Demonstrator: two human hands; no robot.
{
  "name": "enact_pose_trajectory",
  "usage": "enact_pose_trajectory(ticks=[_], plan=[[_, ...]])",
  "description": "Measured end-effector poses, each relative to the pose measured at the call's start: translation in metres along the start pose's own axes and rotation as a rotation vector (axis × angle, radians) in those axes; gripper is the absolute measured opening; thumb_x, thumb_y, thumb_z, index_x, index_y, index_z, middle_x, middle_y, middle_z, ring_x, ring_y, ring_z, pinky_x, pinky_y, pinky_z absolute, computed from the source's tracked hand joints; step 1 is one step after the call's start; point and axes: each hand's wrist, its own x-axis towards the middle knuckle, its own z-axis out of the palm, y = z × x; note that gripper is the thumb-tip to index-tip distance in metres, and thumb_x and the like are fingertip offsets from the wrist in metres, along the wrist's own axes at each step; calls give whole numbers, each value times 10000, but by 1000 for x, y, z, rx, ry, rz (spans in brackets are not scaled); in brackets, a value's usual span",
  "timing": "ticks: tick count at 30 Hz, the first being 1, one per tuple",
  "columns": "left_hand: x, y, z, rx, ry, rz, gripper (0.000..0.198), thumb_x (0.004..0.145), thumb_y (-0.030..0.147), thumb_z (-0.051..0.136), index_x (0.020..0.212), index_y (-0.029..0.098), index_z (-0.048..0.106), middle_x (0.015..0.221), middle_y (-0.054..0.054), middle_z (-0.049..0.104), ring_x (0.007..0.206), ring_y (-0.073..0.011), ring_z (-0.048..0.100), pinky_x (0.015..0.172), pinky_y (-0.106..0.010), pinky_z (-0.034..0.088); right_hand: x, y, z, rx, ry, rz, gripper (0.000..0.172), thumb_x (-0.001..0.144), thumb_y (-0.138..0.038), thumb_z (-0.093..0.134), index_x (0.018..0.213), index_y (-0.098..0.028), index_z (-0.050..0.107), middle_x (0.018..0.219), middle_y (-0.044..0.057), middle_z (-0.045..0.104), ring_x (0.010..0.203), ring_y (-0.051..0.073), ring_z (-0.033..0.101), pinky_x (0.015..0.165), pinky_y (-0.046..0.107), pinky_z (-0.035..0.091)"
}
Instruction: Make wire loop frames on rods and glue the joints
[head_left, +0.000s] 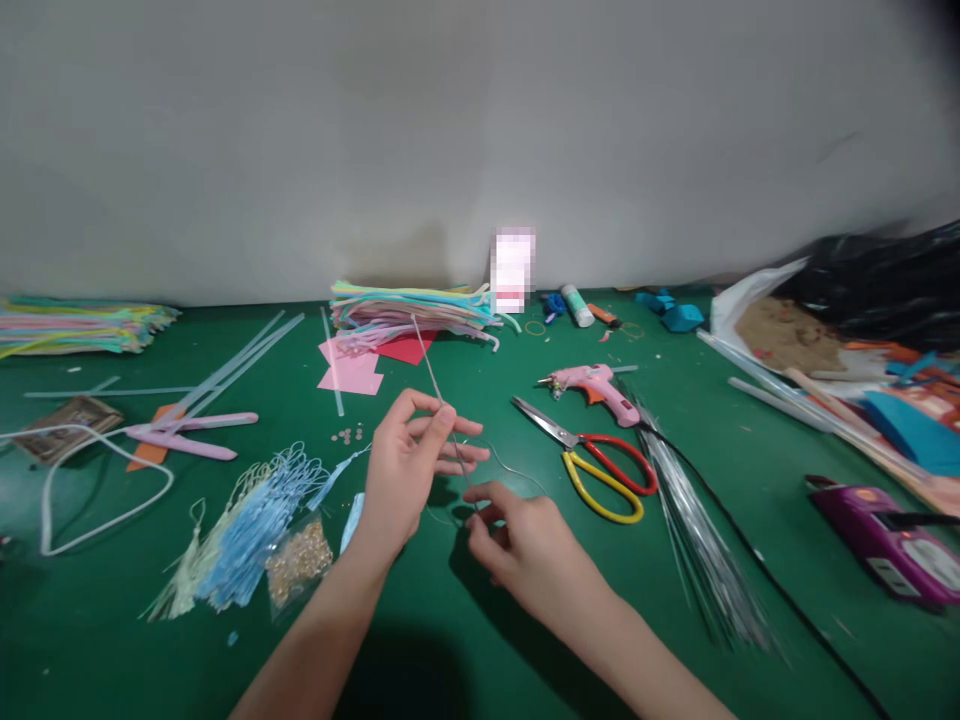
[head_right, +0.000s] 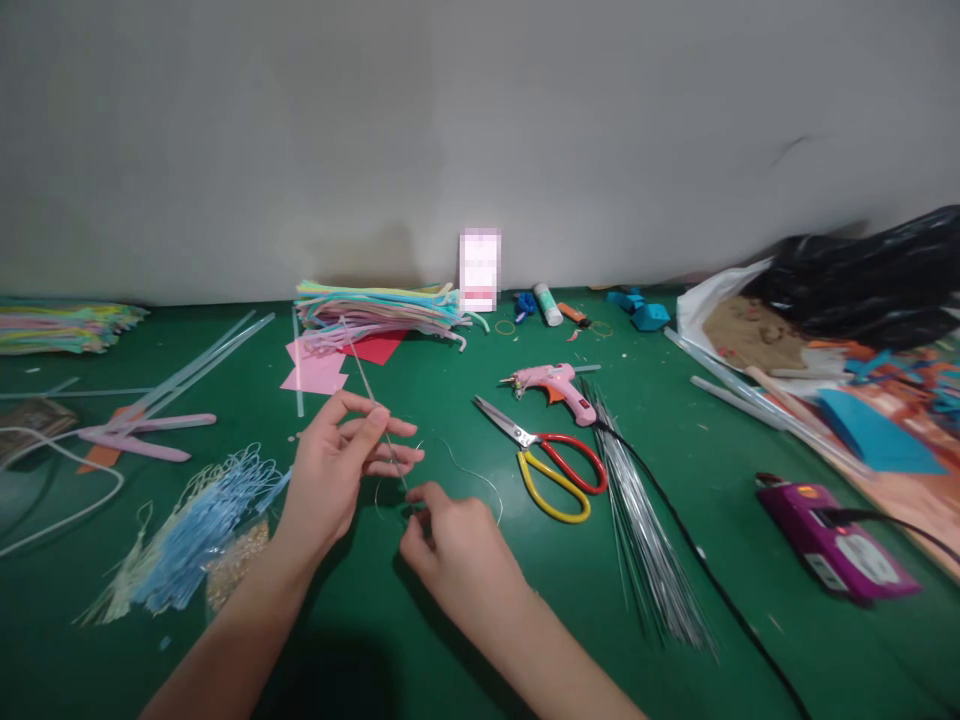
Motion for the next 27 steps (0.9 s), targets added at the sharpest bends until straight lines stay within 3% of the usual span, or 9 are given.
enact_pose_trajectory(ticks=[4, 8, 12, 14, 17, 24, 27], plan=[[-1, 1, 2, 42, -35, -23, 222, 858, 370, 631, 814, 215, 479, 786, -28, 742, 610, -197, 730, 506, -237, 563, 0, 0, 0, 106, -45, 4, 143, 840, -178, 518, 924, -201, 632, 564, -6, 596, 367, 99, 467, 409, 232, 312], [-2, 3, 3, 71, -37, -27, 222, 859, 374, 625, 803, 214, 482, 787, -42, 746, 614, -206, 732, 504, -241, 563, -1, 1, 1, 168, -103, 54, 117, 862, -206, 518, 933, -200, 611, 648, 19, 619, 382, 91, 489, 353, 206, 317], [-1, 1, 2, 72, -42, -39, 211, 857, 370, 628, 815, 214, 492, 783, -39, 747, 601, -200, 728, 494, -235, 560, -1, 5, -1, 343, -221, 124, 193, 888, -322, 528, 1008, -194, 608, 801, 56, 654, 635, 155, 656, 377, 187, 455], [0, 0, -1, 49, -44, -53, 212, 854, 370, 633, 822, 214, 494, 783, -35, 746, 583, -191, 722, 487, -233, 559, -1, 8, -3, 483, -320, 182, 245, 867, -357, 574, 1022, -172, 617, 865, 66, 676, 777, 175, 688, 469, 207, 537], [2, -2, -4, -1, -44, -82, 228, 849, 380, 644, 828, 211, 492, 801, -32, 745, 584, -180, 720, 498, -236, 568, -1, 13, -8, 588, -418, 264, 312, 814, -413, 647, 961, -138, 649, 896, 85, 712, 868, 185, 696, 538, 206, 559], [4, -3, -8, -107, -34, -133, 232, 841, 356, 665, 826, 201, 493, 813, -18, 735, 584, -159, 717, 500, -220, 570, -3, 18, -13, 601, -456, 291, 367, 703, -444, 758, 868, -122, 697, 716, 57, 724, 659, 139, 681, 559, 224, 535], [6, -3, -11, -168, -16, -167, 242, 818, 342, 693, 827, 201, 497, 811, -2, 723, 579, -150, 713, 504, -222, 575, -7, 19, -16, 719, -510, 236, 397, 767, -484, 695, 921, -117, 708, 767, 86, 741, 685, 142, 695, 593, 231, 534]])
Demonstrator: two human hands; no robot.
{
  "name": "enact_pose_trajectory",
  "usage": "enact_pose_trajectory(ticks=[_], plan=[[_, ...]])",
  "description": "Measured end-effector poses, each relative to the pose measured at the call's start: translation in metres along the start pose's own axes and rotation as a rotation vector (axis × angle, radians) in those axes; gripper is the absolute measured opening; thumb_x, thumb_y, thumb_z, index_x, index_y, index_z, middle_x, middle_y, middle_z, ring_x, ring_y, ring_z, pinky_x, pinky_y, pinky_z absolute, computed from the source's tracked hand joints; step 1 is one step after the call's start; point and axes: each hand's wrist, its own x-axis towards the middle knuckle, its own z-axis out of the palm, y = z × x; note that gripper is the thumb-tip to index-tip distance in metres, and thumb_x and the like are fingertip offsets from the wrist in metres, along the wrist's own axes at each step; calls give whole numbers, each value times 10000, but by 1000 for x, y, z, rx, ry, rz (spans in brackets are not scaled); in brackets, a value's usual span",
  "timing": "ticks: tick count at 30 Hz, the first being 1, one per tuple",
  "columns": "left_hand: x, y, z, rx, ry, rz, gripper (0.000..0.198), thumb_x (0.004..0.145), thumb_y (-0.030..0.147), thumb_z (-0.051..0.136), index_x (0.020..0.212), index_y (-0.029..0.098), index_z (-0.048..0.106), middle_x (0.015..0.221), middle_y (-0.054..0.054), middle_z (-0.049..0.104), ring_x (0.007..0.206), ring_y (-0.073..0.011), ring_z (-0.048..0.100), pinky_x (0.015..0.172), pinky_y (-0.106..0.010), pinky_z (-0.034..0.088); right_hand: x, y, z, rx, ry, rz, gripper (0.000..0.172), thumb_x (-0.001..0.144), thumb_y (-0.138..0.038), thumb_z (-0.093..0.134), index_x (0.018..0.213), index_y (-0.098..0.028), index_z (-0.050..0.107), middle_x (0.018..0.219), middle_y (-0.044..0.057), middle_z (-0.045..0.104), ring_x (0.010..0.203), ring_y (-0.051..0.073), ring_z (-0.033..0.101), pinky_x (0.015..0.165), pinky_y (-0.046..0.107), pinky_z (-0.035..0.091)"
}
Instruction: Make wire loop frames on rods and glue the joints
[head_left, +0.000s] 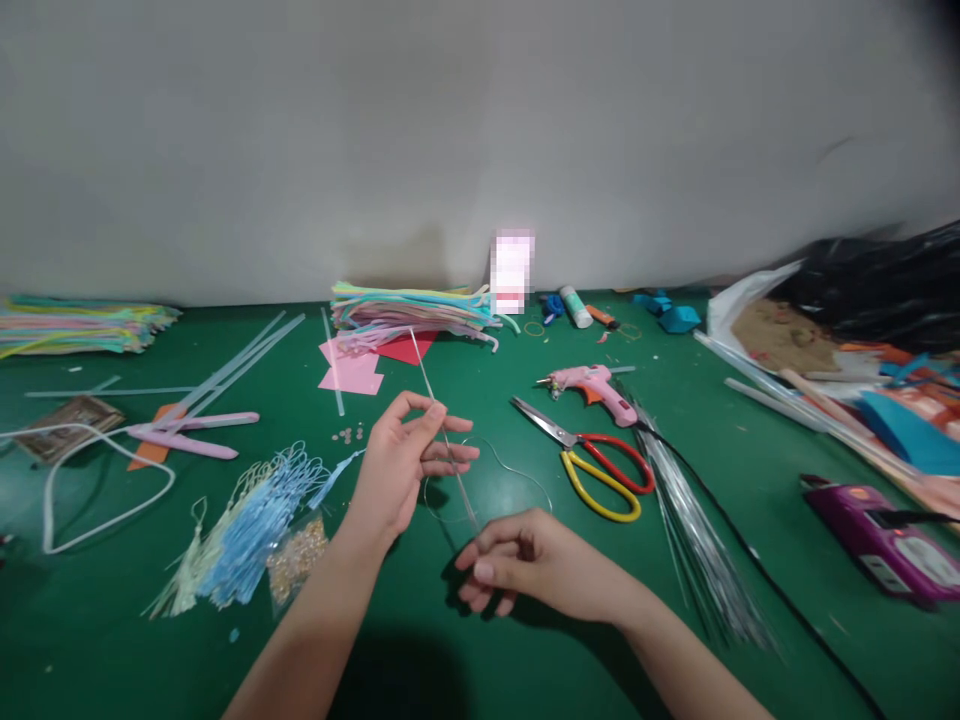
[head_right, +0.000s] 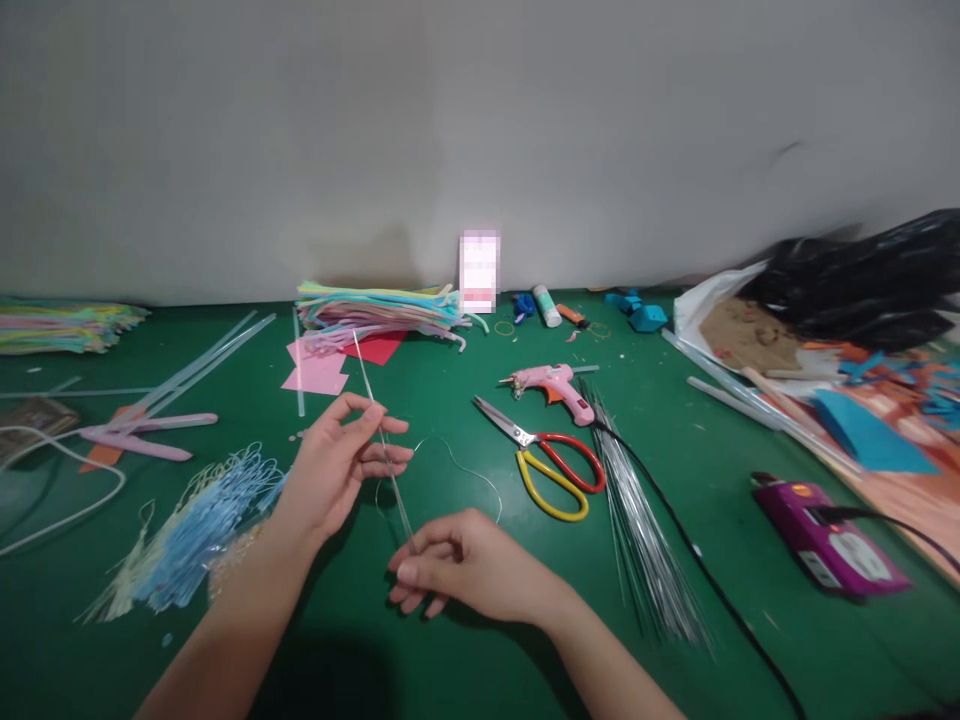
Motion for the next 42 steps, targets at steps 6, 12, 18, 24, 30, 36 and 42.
enact_pose_trajectory(ticks=[6, 12, 18, 24, 30, 36, 42], plan=[[3, -1, -5, -114, 5, -70, 256, 794, 333, 722, 837, 206, 504, 807, 23, 702, 556, -127, 698, 507, -223, 578, -6, 5, -5, 232, -91, -67, 314, 817, -403, 682, 902, -101, 707, 782, 107, 753, 686, 145, 713, 589, 223, 536], [2, -4, 2, -182, 42, -66, 239, 779, 291, 736, 837, 192, 526, 800, 8, 692, 571, -118, 680, 515, -217, 564, -1, 7, -2, 288, -97, -22, 259, 715, -335, 783, 781, -107, 678, 640, 51, 717, 560, 129, 676, 516, 211, 503], [-4, -16, 12, -412, 301, 96, 144, 837, 209, 645, 810, 209, 504, 576, 103, 468, 367, -6, 379, 339, -98, 289, 12, 16, 26, 95, 278, -61, 330, 656, -413, 798, 741, -136, 639, 610, 15, 674, 562, 117, 630, 579, 237, 492], [-4, -19, 9, -439, 281, 14, 106, 864, 237, 628, 849, 170, 548, 545, 110, 309, 357, -14, 210, 314, -144, 157, 13, 28, 54, -306, 379, -88, 288, 858, -396, 572, 682, -170, 603, 584, 20, 654, 517, 116, 561, 530, 226, 406], [-6, -16, 12, -404, 174, -53, 173, 873, 264, 628, 934, 103, 622, 548, 105, 278, 391, -17, 165, 330, -153, 116, 10, 28, 61, -505, 373, -129, 324, 906, -349, 485, 642, -175, 552, 537, -5, 590, 480, 95, 498, 474, 209, 318], [-11, -12, 13, -365, 96, -86, 149, 848, 259, 658, 880, 119, 618, 549, 108, 240, 411, -21, 123, 341, -157, 92, -8, 8, 36, -540, 70, -15, 245, 837, -386, 608, 743, -168, 668, 577, -17, 595, 462, 88, 513, 455, 194, 361], [-35, -10, 18, -261, -81, -257, 223, 865, 372, 646, 872, 160, 577, 574, 107, 231, 429, -23, 95, 353, -149, 84, -18, -37, -18, -212, 512, -225, 327, 825, -481, 612, 923, -177, 681, 738, 18, 654, 574, 113, 578, 473, 214, 441]])
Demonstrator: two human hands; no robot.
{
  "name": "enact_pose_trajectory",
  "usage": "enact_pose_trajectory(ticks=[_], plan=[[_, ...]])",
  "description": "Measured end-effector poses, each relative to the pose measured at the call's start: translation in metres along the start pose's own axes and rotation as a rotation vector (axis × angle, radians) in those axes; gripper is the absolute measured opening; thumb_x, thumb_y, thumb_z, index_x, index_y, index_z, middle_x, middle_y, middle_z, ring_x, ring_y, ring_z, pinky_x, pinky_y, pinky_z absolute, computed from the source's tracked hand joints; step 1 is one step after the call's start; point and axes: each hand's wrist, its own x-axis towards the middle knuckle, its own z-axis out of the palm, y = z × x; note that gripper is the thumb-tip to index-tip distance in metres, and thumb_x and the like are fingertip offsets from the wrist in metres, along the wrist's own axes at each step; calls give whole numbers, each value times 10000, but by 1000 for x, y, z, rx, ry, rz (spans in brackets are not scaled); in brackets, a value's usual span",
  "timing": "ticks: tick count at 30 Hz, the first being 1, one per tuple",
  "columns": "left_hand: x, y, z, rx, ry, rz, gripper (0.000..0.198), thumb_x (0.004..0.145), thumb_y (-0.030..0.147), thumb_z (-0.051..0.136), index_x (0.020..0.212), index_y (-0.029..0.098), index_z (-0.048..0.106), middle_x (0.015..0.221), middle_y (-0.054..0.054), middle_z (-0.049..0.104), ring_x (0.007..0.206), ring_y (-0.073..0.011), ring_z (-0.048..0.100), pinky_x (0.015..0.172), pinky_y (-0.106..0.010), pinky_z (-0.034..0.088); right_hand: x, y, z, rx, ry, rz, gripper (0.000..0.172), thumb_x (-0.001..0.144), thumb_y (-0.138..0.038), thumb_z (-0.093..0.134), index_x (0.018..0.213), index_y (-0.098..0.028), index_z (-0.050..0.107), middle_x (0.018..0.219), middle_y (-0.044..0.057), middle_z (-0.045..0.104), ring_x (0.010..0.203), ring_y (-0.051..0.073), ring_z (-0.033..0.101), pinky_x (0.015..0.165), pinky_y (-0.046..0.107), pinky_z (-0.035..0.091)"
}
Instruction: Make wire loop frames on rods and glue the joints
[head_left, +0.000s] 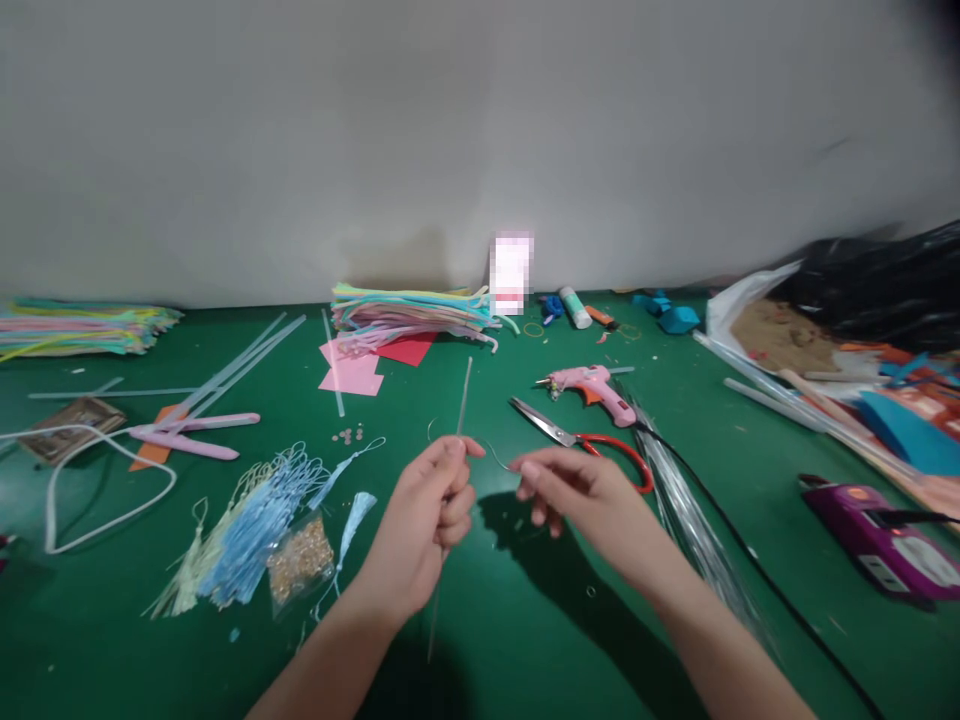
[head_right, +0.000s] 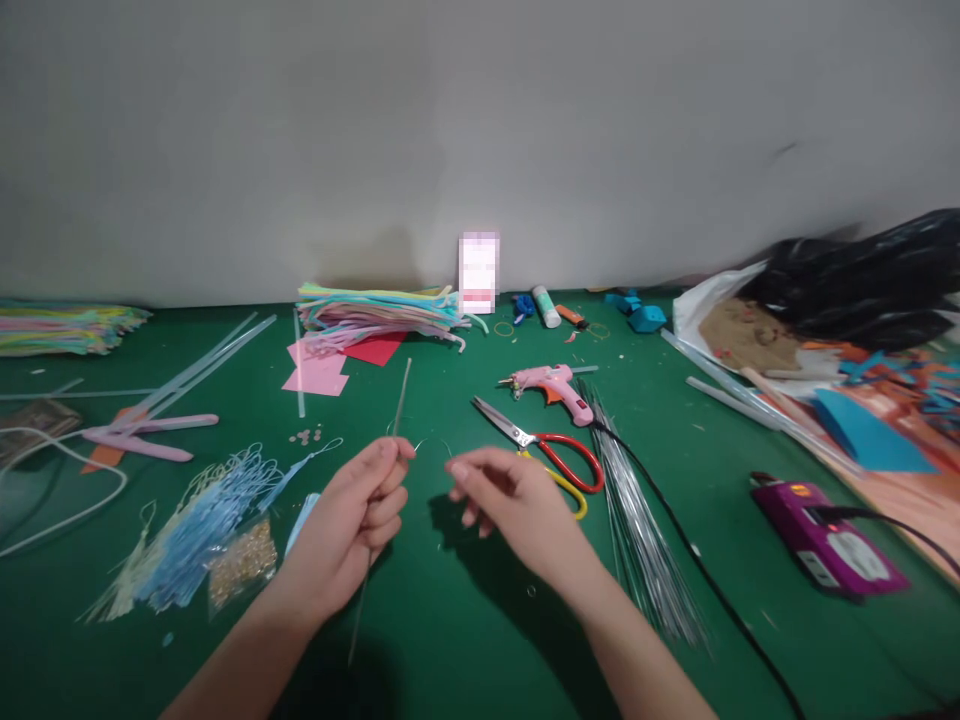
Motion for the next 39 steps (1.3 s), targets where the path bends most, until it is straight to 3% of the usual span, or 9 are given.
enact_pose_trajectory(ticks=[2, 5, 11, 16, 21, 25, 30, 34, 39], plan=[[-9, -7, 1, 9, -40, -98, 247, 859, 401, 647, 846, 170, 562, 560, 111, 208, 425, -24, 83, 354, -145, 77, 11, -8, -6, 113, 77, -72, 321, 776, -455, 688, 947, -184, 702, 785, 29, 681, 614, 113, 590, 506, 220, 459], [-21, -18, 0, 10, -102, -234, 283, 846, 440, 648, 808, 178, 548, 530, 117, 179, 414, -25, 60, 351, -145, 54, 22, -14, -5, 270, 29, -100, 282, 756, -403, 732, 958, -206, 720, 893, 48, 723, 650, 102, 616, 531, 209, 472], [-34, -22, -6, 89, -162, -351, 305, 867, 485, 593, 817, 189, 544, 519, 115, 180, 407, -35, 71, 352, -154, 66, 25, -9, 3, 389, -11, -79, 184, 740, -355, 762, 764, -182, 703, 722, 27, 721, 562, 86, 619, 479, 180, 456], [-23, -26, -8, 279, -122, -262, 368, 857, 562, 549, 957, 209, 515, 561, 109, 329, 373, -32, 158, 335, -165, 110, 25, 3, 15, 379, 4, -32, 215, 717, -372, 771, 752, -170, 707, 691, 37, 724, 559, 102, 631, 522, 212, 498], [-1, -43, -18, 442, -60, -115, 498, 793, 698, 517, 777, 202, 476, 484, 129, 228, 362, -32, 120, 328, -162, 97, 31, 20, 24, 375, 22, 35, 257, 706, -405, 765, 758, -164, 693, 667, 24, 706, 568, 113, 635, 547, 231, 505], [3, -42, -25, 388, -22, -184, 468, 804, 674, 519, 741, 217, 438, 469, 133, 183, 367, -42, 108, 325, -162, 102, 46, 24, 12, 19, -19, -18, 264, 790, -424, 675, 874, -176, 700, 757, 41, 712, 642, 155, 646, 550, 269, 494], [3, -29, -28, 318, 92, -189, 358, 882, 541, 506, 765, 215, 418, 533, 123, 181, 432, -51, 82, 366, -154, 87, 79, 25, 5, -788, 62, -404, 174, 833, -225, 663, 1002, -210, 699, 961, 64, 686, 925, 206, 613, 866, 372, 460], [6, -27, -32, 295, 105, -186, 331, 905, 507, 489, 775, 211, 420, 547, 119, 191, 443, -56, 85, 372, -155, 94, 96, 30, 18, -1097, 2, -477, 87, 857, -216, 637, 899, -158, 686, 938, 95, 638, 912, 234, 557, 833, 367, 452], [9, -27, -38, 278, 90, -205, 327, 907, 499, 479, 771, 207, 418, 541, 119, 203, 435, -54, 88, 362, -157, 89, 94, 28, 26, -1312, -37, -486, 174, 896, -88, 472, 856, -106, 641, 942, 171, 614, 905, 278, 537, 779, 385, 431]])
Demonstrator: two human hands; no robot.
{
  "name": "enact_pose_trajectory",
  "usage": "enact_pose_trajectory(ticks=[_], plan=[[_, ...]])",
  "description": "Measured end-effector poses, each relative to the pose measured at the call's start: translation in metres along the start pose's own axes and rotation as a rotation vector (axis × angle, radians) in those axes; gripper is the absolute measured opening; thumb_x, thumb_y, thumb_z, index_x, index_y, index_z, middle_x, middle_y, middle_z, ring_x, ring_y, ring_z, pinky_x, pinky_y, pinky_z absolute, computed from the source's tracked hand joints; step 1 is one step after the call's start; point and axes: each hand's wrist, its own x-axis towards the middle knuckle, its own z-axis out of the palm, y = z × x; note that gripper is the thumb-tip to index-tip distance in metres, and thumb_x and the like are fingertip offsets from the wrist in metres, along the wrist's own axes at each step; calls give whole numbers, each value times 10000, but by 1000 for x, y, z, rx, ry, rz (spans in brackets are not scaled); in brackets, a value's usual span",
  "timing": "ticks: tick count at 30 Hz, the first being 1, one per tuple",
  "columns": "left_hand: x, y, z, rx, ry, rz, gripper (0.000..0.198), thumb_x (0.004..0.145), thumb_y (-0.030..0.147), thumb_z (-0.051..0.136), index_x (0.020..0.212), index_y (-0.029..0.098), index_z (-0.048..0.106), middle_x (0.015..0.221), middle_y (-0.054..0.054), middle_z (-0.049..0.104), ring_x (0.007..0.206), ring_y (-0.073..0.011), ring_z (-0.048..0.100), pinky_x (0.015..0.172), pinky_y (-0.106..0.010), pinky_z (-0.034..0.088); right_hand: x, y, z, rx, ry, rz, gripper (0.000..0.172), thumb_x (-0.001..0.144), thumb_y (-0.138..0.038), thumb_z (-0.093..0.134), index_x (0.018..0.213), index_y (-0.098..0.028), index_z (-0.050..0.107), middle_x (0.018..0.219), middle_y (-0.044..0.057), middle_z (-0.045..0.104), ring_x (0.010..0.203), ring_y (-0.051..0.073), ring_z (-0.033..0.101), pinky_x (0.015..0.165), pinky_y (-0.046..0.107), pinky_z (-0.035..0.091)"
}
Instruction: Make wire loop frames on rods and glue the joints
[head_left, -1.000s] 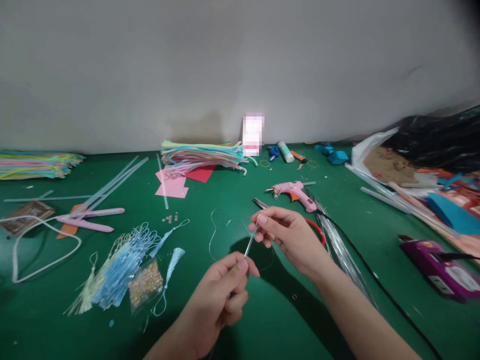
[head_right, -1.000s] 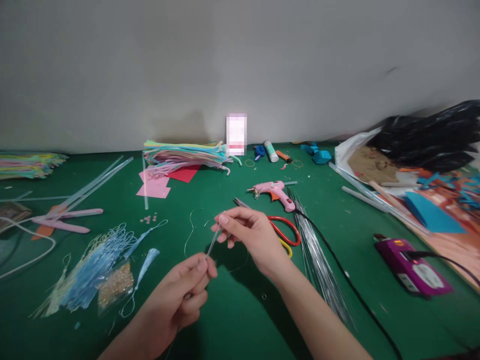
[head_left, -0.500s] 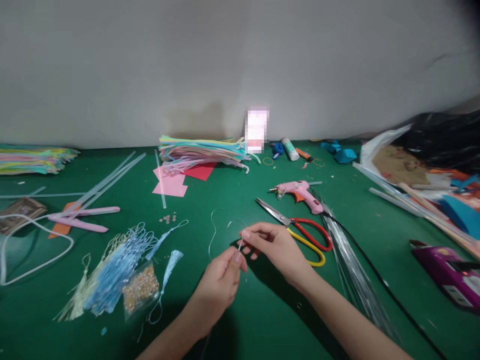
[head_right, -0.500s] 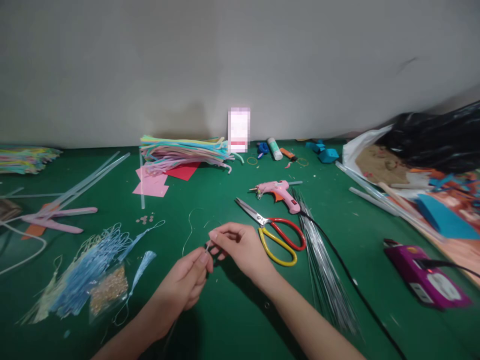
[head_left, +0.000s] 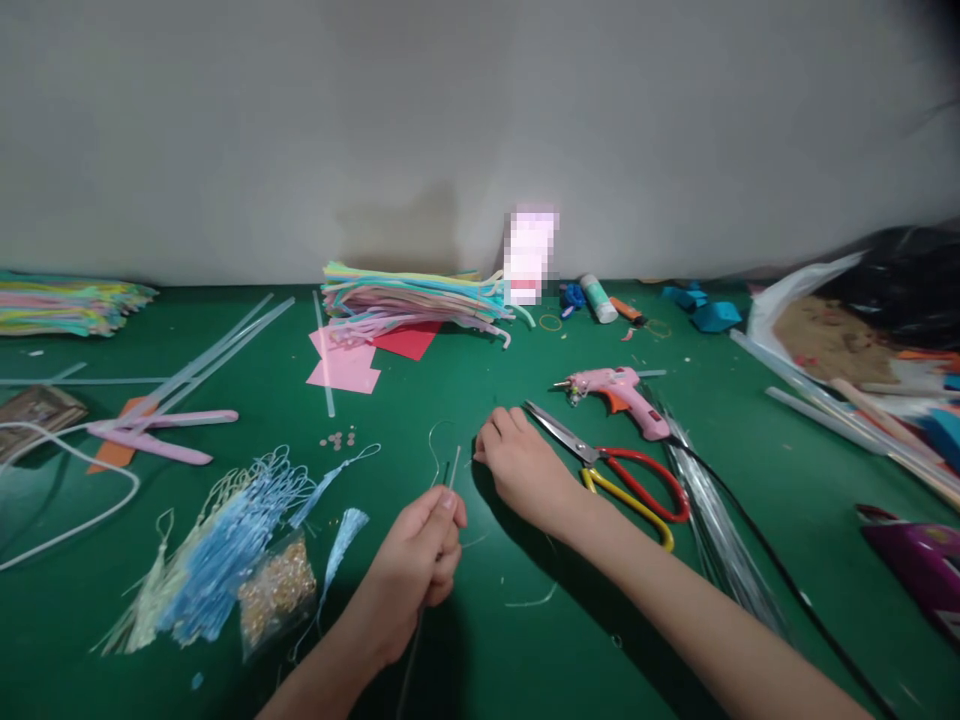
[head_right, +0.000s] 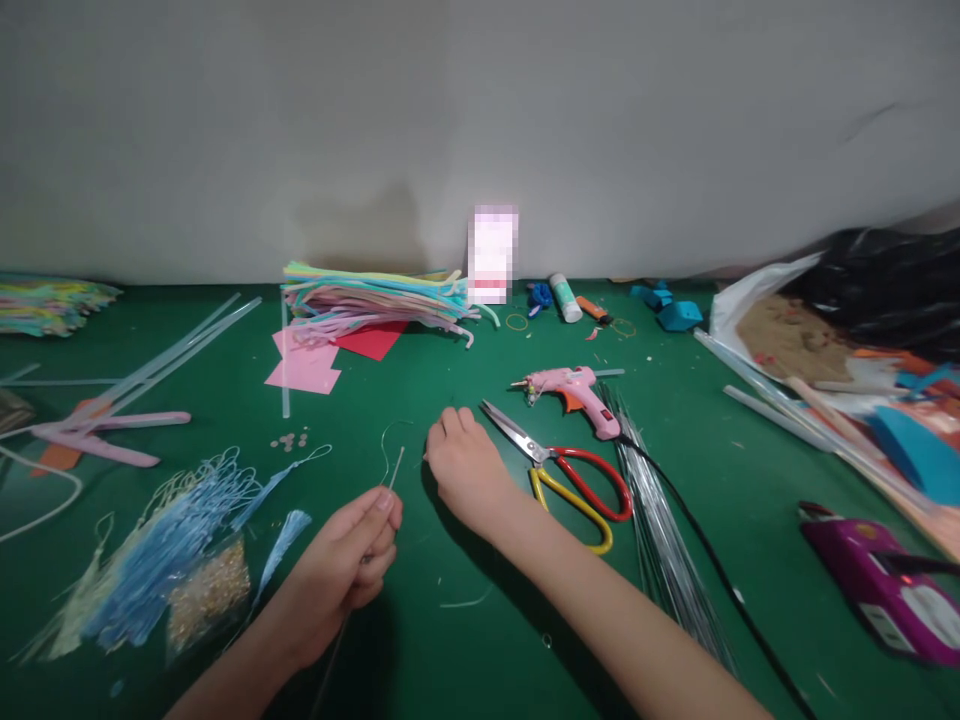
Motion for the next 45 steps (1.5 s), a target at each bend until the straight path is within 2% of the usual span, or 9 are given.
enact_pose_trajectory(ticks=[4, 9, 12, 15, 21, 34, 39, 42, 45], plan=[[-1, -1, -1, 19, -12, 8, 309, 932, 477, 433, 774, 211, 415, 527, 120, 194, 436, -63, 89, 359, -159, 93, -5, 10, -12, 262, -82, 45, 181, 917, -77, 409, 905, -117, 585, 818, 114, 650, 767, 208, 578, 685, 324, 433], [-3, -1, 0, 32, -51, 8, 293, 941, 456, 407, 777, 213, 422, 525, 116, 213, 435, -67, 98, 362, -163, 108, -16, 23, -25, 1017, -187, 244, 188, 912, -320, 509, 944, -162, 605, 705, 13, 663, 538, 102, 532, 518, 236, 415], [-3, -1, 2, 63, -52, -8, 292, 935, 457, 399, 771, 217, 423, 523, 116, 207, 428, -70, 104, 367, -168, 116, -26, 23, -25, 1229, -212, 362, 273, 834, -422, 605, 897, -162, 654, 694, 13, 659, 491, 86, 506, 446, 220, 383], [-3, -2, 4, 233, 0, 19, 272, 928, 426, 396, 772, 218, 474, 464, 109, 241, 379, -77, 177, 370, -184, 171, -35, 24, -20, 1110, -157, 420, 255, 811, -422, 629, 837, -174, 682, 685, 15, 658, 483, 97, 513, 417, 225, 369], [3, 5, 20, 814, 109, 283, 388, 825, 201, 532, 449, 203, 436, 416, 10, 434, 397, -114, 418, 452, -235, 256, -39, 36, -15, 559, 20, 221, 132, 847, -260, 605, 821, -222, 729, 819, 35, 721, 699, 171, 619, 629, 297, 451], [41, 30, 41, 859, 220, 314, 337, 740, 164, 659, 543, 249, 400, 386, 90, 277, 386, -160, 418, 479, -250, 229, -28, 54, -13, 332, 65, 163, 120, 890, -177, 552, 869, -183, 670, 875, 63, 671, 779, 190, 618, 695, 303, 471], [33, 47, 22, 1062, 289, 331, 344, 780, 276, 658, 522, 229, 437, 442, 36, 335, 564, -242, 563, 560, -277, 330, -27, 51, -7, 338, 84, 165, 110, 907, -206, 545, 875, -192, 649, 894, 69, 659, 847, 202, 612, 752, 318, 480], [33, 57, -9, 1366, 182, 473, 250, 849, 361, 600, 1029, 193, 645, 963, -104, 667, 923, -292, 627, 789, -361, 441, -25, 48, -3, 328, 99, 158, 119, 914, -208, 538, 881, -199, 652, 893, 65, 663, 872, 209, 613, 776, 328, 481], [43, 65, -42, 1526, 99, 677, 634, 863, 500, 576, 1406, 215, 417, 1403, -129, 483, 1271, -300, 450, 1041, -431, 348, -22, 47, -1, 303, 114, 155, 121, 912, -206, 541, 880, -205, 658, 880, 61, 660, 913, 222, 612, 790, 335, 479]])
